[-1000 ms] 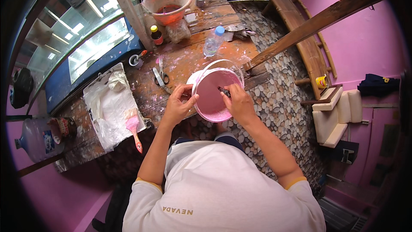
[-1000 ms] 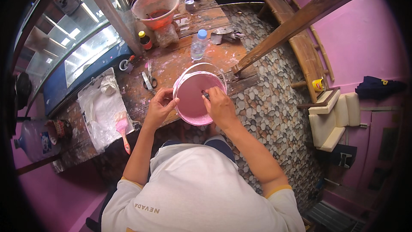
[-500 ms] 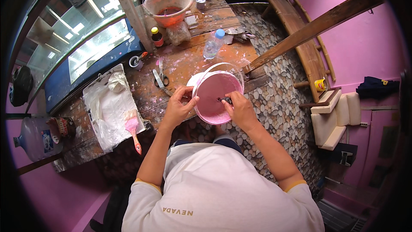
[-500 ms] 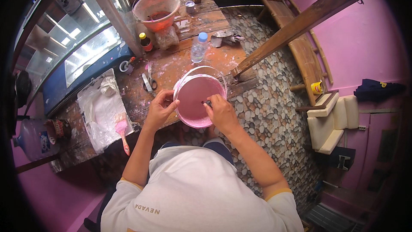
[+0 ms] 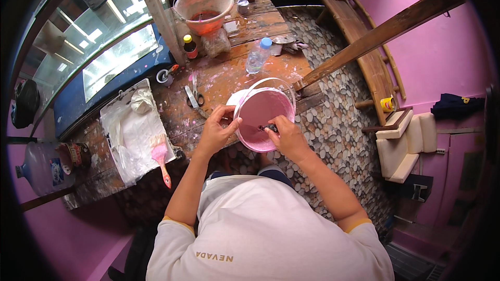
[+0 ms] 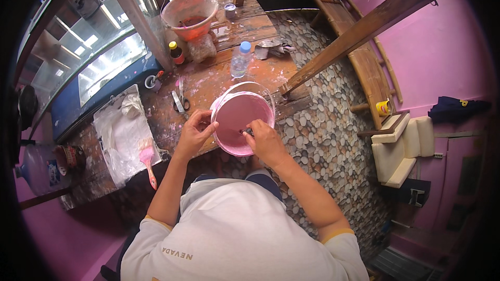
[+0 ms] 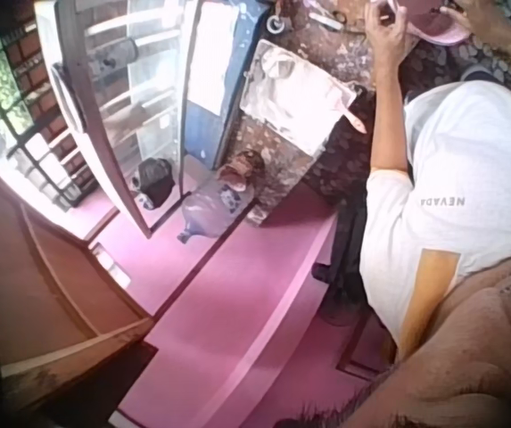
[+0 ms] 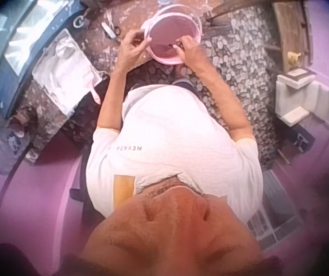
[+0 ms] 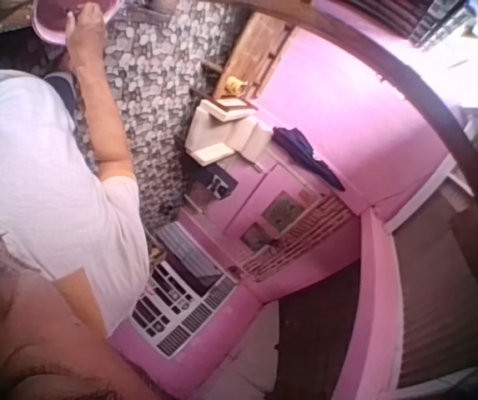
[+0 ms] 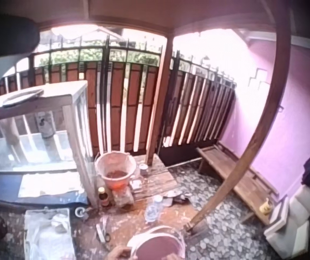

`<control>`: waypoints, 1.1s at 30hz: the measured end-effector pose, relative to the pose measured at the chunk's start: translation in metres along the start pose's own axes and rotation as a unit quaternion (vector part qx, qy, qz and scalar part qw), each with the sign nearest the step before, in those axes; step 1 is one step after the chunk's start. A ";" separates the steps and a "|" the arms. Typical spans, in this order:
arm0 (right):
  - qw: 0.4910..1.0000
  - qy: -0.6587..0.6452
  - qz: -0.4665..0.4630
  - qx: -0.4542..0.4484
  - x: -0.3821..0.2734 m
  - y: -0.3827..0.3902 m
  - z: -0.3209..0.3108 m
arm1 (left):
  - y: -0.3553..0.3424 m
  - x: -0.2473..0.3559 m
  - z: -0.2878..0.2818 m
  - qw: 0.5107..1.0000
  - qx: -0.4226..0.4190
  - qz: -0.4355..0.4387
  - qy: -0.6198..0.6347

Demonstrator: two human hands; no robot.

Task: The person pours liquid from a water bottle into a bucket of pink paint and stirs the mixture using a tool.

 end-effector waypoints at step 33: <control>0.996 -0.062 -0.053 -0.039 -0.021 -0.002 0.011 | -0.003 0.003 0.004 1.000 -0.006 0.009 0.011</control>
Point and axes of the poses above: each hand's wrist, its own y-axis away from the middle knuckle, its own z-axis out of the palm, x = y × z, the point moved 5 cm from there along -y, towards the middle knuckle, and after that the axes turned 2 degrees about z, right-handed, at the moved point
